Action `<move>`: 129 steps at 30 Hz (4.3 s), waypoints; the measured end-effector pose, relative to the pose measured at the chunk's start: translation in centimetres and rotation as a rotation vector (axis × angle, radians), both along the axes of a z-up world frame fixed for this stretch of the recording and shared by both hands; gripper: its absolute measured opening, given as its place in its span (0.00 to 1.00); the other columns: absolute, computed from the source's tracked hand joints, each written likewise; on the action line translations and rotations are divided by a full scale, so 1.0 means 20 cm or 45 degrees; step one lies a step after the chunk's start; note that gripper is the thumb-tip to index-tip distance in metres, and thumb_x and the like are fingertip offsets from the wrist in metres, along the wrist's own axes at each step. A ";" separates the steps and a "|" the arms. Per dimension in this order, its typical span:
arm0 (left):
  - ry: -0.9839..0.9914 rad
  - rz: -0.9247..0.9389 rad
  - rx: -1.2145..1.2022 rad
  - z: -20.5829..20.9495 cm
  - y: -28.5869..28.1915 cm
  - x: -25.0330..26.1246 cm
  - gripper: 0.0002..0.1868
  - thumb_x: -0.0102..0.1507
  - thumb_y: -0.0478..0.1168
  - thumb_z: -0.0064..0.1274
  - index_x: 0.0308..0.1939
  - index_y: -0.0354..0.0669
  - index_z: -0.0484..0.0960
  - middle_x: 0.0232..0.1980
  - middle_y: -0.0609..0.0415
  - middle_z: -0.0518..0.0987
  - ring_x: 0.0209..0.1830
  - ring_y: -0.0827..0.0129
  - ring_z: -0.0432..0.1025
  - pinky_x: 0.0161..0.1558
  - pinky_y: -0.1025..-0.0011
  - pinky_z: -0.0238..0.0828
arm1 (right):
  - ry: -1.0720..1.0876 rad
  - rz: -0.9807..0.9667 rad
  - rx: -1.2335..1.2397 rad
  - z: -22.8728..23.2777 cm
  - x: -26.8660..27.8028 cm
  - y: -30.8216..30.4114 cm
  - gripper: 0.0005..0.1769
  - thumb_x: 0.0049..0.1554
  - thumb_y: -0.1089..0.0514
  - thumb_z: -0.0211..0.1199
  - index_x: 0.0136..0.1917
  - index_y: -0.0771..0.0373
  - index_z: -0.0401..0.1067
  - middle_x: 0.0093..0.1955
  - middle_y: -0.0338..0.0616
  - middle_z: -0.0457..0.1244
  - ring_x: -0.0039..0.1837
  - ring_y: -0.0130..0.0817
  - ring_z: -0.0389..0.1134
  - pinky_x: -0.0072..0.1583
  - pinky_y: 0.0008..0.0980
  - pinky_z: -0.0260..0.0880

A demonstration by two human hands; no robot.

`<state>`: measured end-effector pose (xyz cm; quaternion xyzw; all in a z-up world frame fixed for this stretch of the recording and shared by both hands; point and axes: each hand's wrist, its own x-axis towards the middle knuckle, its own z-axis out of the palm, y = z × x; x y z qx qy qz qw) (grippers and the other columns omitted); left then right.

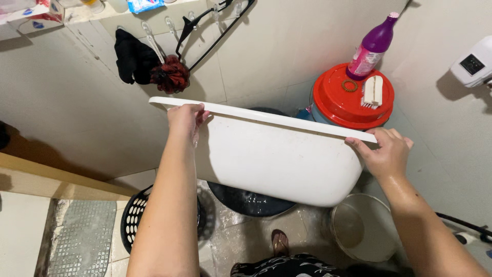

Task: The person hand-washes various pieces of clothing in a white basin filled with soapy water. They scrub and rinse each item individually, wring out the excess water, and place the washed clothes into a black laundry basket. The process is repeated for multiple garments until the basin is emptied.

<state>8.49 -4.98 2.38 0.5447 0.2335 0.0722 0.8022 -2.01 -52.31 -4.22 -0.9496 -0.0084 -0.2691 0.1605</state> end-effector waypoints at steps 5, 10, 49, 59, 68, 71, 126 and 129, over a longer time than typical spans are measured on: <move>-0.020 0.005 0.011 0.00 0.00 0.00 0.06 0.59 0.24 0.51 0.39 0.23 0.72 0.38 0.43 0.77 0.30 0.66 0.75 0.35 0.71 0.83 | -0.043 0.024 0.046 0.02 0.04 -0.02 0.33 0.51 0.26 0.72 0.42 0.61 0.77 0.38 0.40 0.66 0.52 0.39 0.65 0.61 0.43 0.51; 0.001 0.026 -0.003 0.02 -0.03 -0.02 0.08 0.60 0.23 0.51 0.42 0.24 0.71 0.39 0.43 0.77 0.31 0.66 0.76 0.36 0.72 0.83 | -0.004 0.019 0.020 0.04 0.06 -0.05 0.33 0.52 0.27 0.72 0.41 0.60 0.77 0.36 0.39 0.65 0.50 0.38 0.65 0.62 0.43 0.50; -0.222 0.047 0.012 -0.01 -0.15 0.46 0.05 0.63 0.29 0.57 0.36 0.29 0.77 0.33 0.47 0.80 0.26 0.70 0.76 0.33 0.74 0.81 | 0.200 -0.077 0.002 0.27 0.53 -0.08 0.38 0.59 0.24 0.64 0.35 0.62 0.74 0.36 0.49 0.66 0.44 0.50 0.66 0.55 0.52 0.56; -0.228 0.057 0.068 0.00 -0.16 0.57 0.06 0.62 0.29 0.58 0.36 0.28 0.77 0.33 0.46 0.82 0.27 0.68 0.77 0.34 0.72 0.85 | 0.246 -0.053 0.128 0.27 0.69 -0.09 0.33 0.58 0.25 0.62 0.39 0.57 0.76 0.36 0.45 0.67 0.45 0.47 0.67 0.61 0.55 0.51; -0.253 0.060 0.072 0.04 -0.22 0.56 0.06 0.62 0.28 0.58 0.36 0.27 0.76 0.34 0.46 0.81 0.28 0.68 0.79 0.34 0.72 0.86 | 0.273 -0.046 0.161 0.27 0.71 -0.12 0.34 0.58 0.24 0.61 0.40 0.57 0.77 0.36 0.44 0.67 0.46 0.45 0.67 0.63 0.54 0.50; -0.245 0.058 0.089 0.06 -0.23 0.54 0.06 0.63 0.28 0.58 0.36 0.28 0.76 0.34 0.45 0.82 0.29 0.68 0.79 0.35 0.72 0.83 | 0.293 -0.035 0.184 0.27 0.70 -0.11 0.33 0.58 0.24 0.60 0.40 0.56 0.77 0.36 0.42 0.67 0.46 0.44 0.68 0.62 0.54 0.49; -0.224 0.148 0.027 0.00 -0.17 0.76 0.06 0.61 0.26 0.57 0.32 0.27 0.75 0.36 0.43 0.81 0.30 0.64 0.80 0.36 0.72 0.85 | -0.083 0.108 0.033 0.20 1.11 -0.10 0.39 0.60 0.23 0.60 0.54 0.63 0.80 0.38 0.44 0.67 0.56 0.42 0.63 0.60 0.48 0.48; -0.204 0.135 0.000 0.00 -0.17 0.77 0.04 0.61 0.26 0.55 0.34 0.26 0.76 0.36 0.43 0.81 0.31 0.65 0.80 0.37 0.73 0.86 | 0.017 0.019 -0.022 0.19 1.15 -0.10 0.38 0.60 0.24 0.61 0.45 0.63 0.80 0.38 0.45 0.68 0.57 0.43 0.63 0.62 0.48 0.48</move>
